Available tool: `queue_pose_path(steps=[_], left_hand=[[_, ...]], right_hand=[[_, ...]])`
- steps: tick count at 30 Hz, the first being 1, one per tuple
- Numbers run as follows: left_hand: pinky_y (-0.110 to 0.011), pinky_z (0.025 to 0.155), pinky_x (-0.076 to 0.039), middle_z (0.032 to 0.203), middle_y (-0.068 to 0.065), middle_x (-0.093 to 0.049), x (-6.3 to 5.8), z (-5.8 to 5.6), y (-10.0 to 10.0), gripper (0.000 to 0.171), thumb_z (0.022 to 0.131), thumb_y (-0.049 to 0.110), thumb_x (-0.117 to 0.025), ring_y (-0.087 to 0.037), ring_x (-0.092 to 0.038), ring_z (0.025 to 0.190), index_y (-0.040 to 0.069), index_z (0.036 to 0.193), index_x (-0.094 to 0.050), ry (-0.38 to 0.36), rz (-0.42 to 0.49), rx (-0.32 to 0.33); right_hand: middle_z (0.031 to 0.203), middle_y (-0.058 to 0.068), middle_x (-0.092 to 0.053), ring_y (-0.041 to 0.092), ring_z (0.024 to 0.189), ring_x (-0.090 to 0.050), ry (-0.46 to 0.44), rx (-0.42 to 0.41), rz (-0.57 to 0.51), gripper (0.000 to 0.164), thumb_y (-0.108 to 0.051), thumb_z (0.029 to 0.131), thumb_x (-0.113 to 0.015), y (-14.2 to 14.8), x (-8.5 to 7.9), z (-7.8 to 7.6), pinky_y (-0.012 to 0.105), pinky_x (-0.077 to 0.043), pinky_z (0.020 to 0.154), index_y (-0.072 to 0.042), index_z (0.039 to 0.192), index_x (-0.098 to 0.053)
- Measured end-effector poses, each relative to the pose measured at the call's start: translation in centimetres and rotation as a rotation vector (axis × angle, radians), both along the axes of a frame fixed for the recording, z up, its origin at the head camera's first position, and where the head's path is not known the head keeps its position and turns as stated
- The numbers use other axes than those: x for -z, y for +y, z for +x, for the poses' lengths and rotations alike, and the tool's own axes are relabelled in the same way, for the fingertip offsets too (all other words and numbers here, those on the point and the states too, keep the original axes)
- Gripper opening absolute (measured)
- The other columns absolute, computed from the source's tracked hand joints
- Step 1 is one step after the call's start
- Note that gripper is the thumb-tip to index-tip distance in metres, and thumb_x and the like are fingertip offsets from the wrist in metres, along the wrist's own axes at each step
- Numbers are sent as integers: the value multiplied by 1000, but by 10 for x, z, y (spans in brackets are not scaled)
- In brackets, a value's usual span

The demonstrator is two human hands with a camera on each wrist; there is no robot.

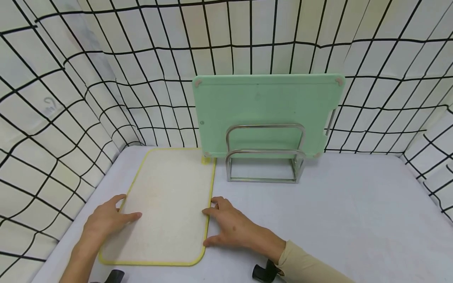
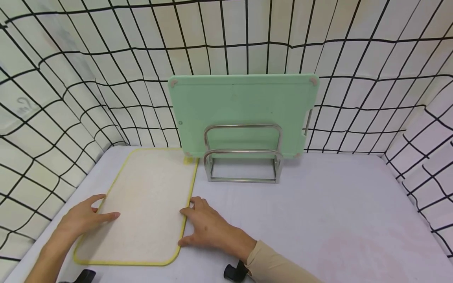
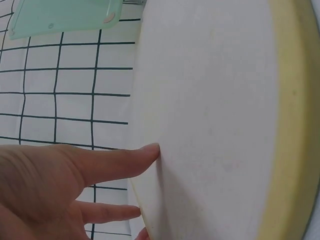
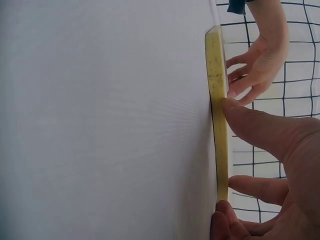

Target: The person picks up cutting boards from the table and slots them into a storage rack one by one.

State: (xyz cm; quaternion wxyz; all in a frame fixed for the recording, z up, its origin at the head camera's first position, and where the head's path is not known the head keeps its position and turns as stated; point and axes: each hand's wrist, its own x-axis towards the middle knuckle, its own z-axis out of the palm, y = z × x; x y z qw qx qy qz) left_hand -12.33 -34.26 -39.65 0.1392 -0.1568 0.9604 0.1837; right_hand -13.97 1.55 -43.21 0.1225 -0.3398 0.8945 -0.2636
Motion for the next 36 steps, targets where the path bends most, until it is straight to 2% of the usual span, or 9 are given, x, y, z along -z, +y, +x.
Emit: queue_pose_path(steps=[8, 18, 20, 22, 23, 27, 29, 33, 36], left_hand=[[-61, 88, -48, 140, -42, -54, 4, -1, -7, 102, 89, 55, -75, -60, -55, 121, -3, 157, -28, -5, 72, -4], [-55, 92, -54, 148, -49, -39, 3, -4, -13, 97, 92, 40, -78, -62, -47, 133, -4, 161, -25, 0, 251, -31], [-48, 90, -54, 150, -48, -39, 2, -4, -17, 94, 94, 40, -76, -58, -51, 132, -4, 161, -26, 5, 284, -46], [-39, 84, -55, 151, -46, -40, 2, -4, -23, 92, 95, 38, -76, -45, -64, 117, -2, 161, -27, 13, 347, -69], [-34, 77, -53, 142, -44, -51, 3, -3, -27, 90, 95, 36, -76, -35, -68, 104, -1, 161, -28, 18, 389, -83], [-25, 68, -51, 120, -24, -70, 3, 0, -40, 87, 96, 29, -76, -4, -60, 79, 0, 162, -28, 15, 538, -108], [-26, 69, -54, 110, -4, -73, 3, 1, -44, 86, 97, 26, -75, -3, -63, 78, -1, 162, -26, 2, 601, -106], [-31, 76, -59, 104, 9, -74, 2, 2, -50, 86, 99, 23, -72, -6, -69, 87, 1, 164, -20, -25, 676, -90], [-29, 75, -57, 99, 13, -73, 1, 5, -53, 81, 100, 23, -72, -5, -66, 85, 8, 165, -25, -10, 675, -77]], right_hand=[[155, 11, -43, 15, 127, -52, -1, -8, -14, 77, -42, 78, -92, -1, 0, 1, 25, -51, 100, -13, 143, -62], [151, 13, -44, 15, 126, -50, 5, -7, -49, 77, -38, 77, -93, 0, 1, -1, 24, -50, 102, -11, 143, -63], [151, 13, -44, 15, 126, -50, 1, -5, -51, 77, -38, 78, -93, 1, 0, -2, 23, -50, 101, -12, 143, -63], [152, 12, -44, 15, 127, -50, -6, -3, -54, 77, -37, 78, -93, 1, 0, -2, 23, -50, 102, -12, 144, -62], [152, 12, -44, 15, 127, -50, -8, -2, -54, 77, -37, 78, -93, 1, 0, -2, 23, -50, 102, -12, 144, -62], [153, 12, -43, 15, 128, -50, -11, -1, -60, 77, -37, 77, -93, 1, 1, -2, 24, -50, 103, -13, 143, -63], [153, 12, -43, 15, 128, -51, -9, 0, -61, 77, -38, 77, -94, 0, 1, -2, 24, -50, 103, -13, 143, -63], [152, 11, -43, 16, 129, -52, -18, 6, -62, 78, -38, 76, -94, -1, 2, -1, 25, -50, 103, -14, 143, -62], [152, 10, -44, 15, 129, -52, -25, 7, -65, 78, -38, 76, -95, -1, 3, -1, 24, -51, 103, -16, 143, -62]])
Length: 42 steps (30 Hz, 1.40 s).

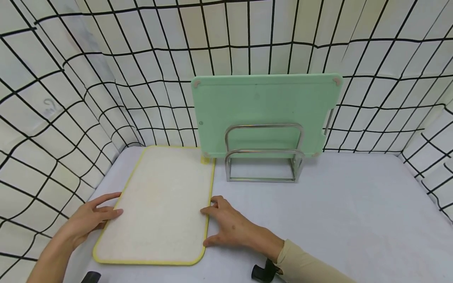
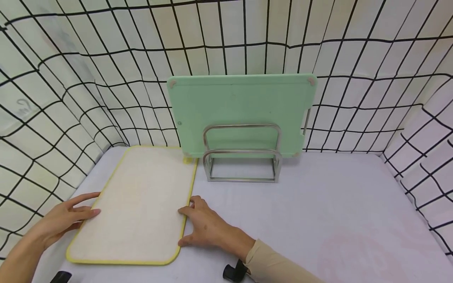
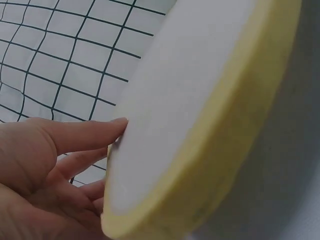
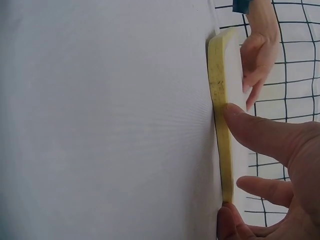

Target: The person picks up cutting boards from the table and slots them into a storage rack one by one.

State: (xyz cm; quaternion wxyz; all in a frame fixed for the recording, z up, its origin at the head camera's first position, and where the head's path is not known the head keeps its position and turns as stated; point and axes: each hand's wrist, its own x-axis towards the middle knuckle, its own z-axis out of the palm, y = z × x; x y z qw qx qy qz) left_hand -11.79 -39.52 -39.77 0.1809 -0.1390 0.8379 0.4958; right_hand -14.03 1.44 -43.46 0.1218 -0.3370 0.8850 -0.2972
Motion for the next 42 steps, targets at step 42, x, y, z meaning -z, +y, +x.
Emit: queue_pose_path(steps=[42], left_hand=[[-27, 58, -60, 89, 16, -76, -36, 13, 35, 67, 96, 4, -72, -8, -74, 67, 36, 152, -54, 383, 342, -228]], right_hand=[[154, 10, -39, 19, 139, -48, -79, -3, 26, 89, -32, 76, -95, -5, -7, -7, 29, -49, 109, -23, 153, -51]])
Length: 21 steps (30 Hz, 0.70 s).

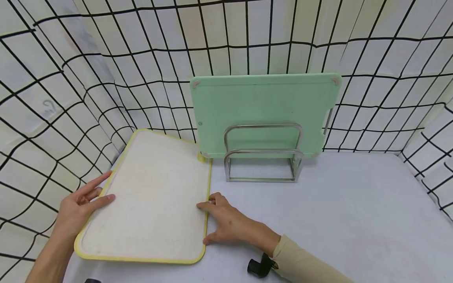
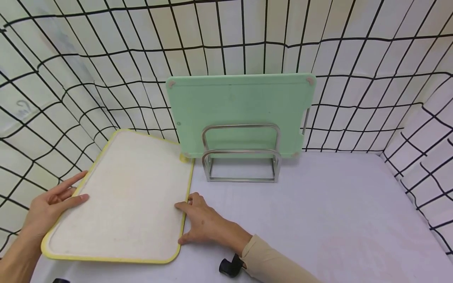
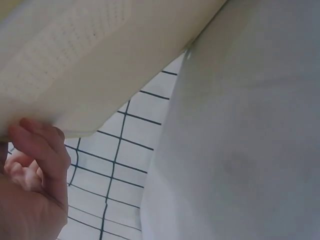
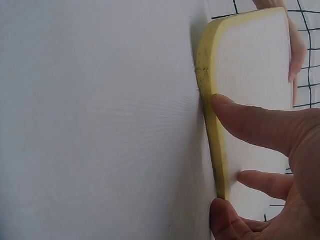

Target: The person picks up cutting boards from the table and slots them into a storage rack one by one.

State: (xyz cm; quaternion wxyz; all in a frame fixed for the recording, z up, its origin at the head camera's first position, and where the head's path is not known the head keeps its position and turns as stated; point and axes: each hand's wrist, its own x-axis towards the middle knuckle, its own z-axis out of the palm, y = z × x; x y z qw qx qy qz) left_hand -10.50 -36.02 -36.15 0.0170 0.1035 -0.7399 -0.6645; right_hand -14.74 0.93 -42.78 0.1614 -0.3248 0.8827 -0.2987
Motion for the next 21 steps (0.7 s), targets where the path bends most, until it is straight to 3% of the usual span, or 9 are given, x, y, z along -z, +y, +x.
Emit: queue_pose_path(steps=[7, 14, 21], left_hand=[[-25, 58, -59, 88, 18, -76, -15, 3, 11, 66, 94, 7, -76, -6, -74, 68, 35, 150, -56, -4, -43, -50], [-26, 54, -59, 83, 18, -74, -29, 8, 24, 66, 92, 7, -78, -8, -74, 62, 35, 148, -59, -6, -119, -120], [-26, 53, -59, 79, 19, -73, -38, 10, 37, 67, 91, 7, -79, -8, -74, 60, 32, 149, -58, 10, -202, -158]], right_hand=[[160, 8, -34, 19, 144, -46, 23, -12, -2, 87, -32, 78, -94, -1, 0, 1, 29, -49, 109, -23, 153, -51], [160, 8, -40, 23, 147, -43, 110, -81, -3, 72, -43, 89, -82, -5, -3, 7, 38, -45, 116, -25, 152, -51], [158, 7, -45, 20, 144, -47, 116, -104, -66, 63, -46, 95, -75, -11, -9, 16, 33, -45, 115, -23, 150, -54]])
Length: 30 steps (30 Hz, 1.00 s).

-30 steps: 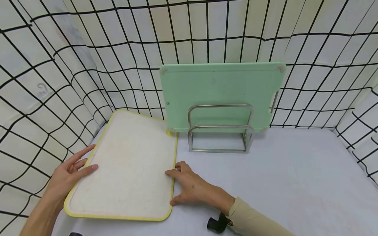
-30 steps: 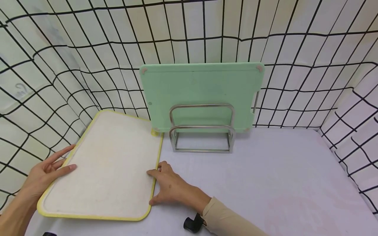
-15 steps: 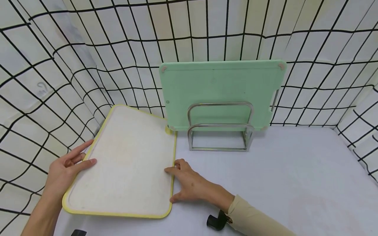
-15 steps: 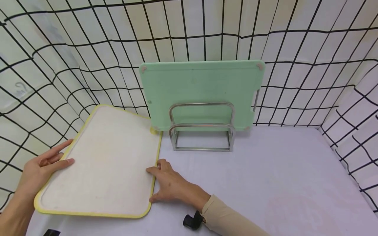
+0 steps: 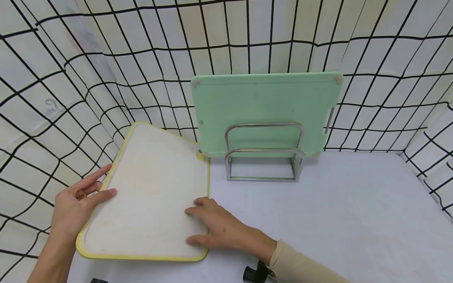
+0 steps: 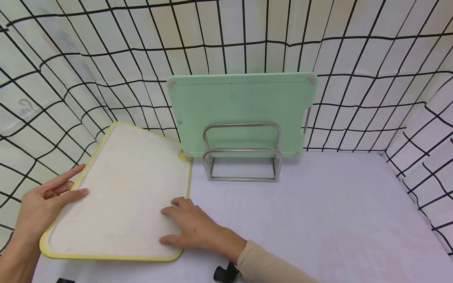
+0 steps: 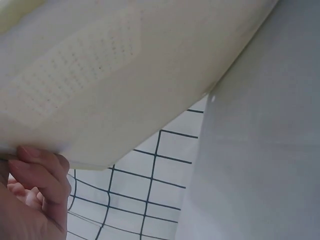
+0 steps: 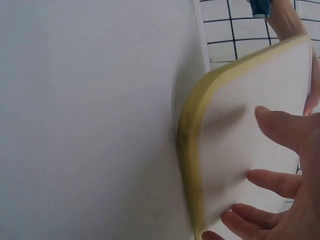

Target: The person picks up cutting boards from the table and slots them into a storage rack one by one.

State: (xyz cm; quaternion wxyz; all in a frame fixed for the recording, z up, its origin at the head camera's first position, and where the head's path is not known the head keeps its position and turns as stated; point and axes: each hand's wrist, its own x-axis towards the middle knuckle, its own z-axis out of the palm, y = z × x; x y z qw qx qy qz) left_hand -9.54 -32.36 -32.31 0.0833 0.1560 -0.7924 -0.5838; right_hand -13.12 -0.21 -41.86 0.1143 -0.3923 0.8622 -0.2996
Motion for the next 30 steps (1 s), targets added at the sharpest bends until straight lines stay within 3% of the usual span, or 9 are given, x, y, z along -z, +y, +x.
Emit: queue_pose_path(steps=[10, 20, 30], left_hand=[[-24, 53, -58, 75, 26, -68, -10, 4, 16, 68, 91, 12, -80, -4, -70, 58, 29, 152, -55, -43, -200, -87], [-19, 53, -55, 70, 24, -64, -18, 4, 31, 64, 89, 9, -80, 1, -62, 58, 21, 149, -59, -26, -254, -166], [-18, 53, -54, 70, 22, -63, -21, 9, 37, 62, 88, 10, -80, 2, -61, 61, 26, 146, -62, -43, -256, -231]], right_hand=[[156, 1, -46, 13, 141, -50, 83, -75, -122, 56, -50, 101, -65, -14, -8, 21, 24, -49, 109, -24, 149, -55], [157, -2, -44, 9, 144, -48, 180, -118, -162, 56, -56, 100, -62, -26, -22, 36, 19, -44, 112, -29, 149, -53], [156, 2, -45, 10, 143, -49, 385, -158, -145, 65, -59, 96, -67, -37, -31, 44, 18, -40, 116, -26, 150, -50]])
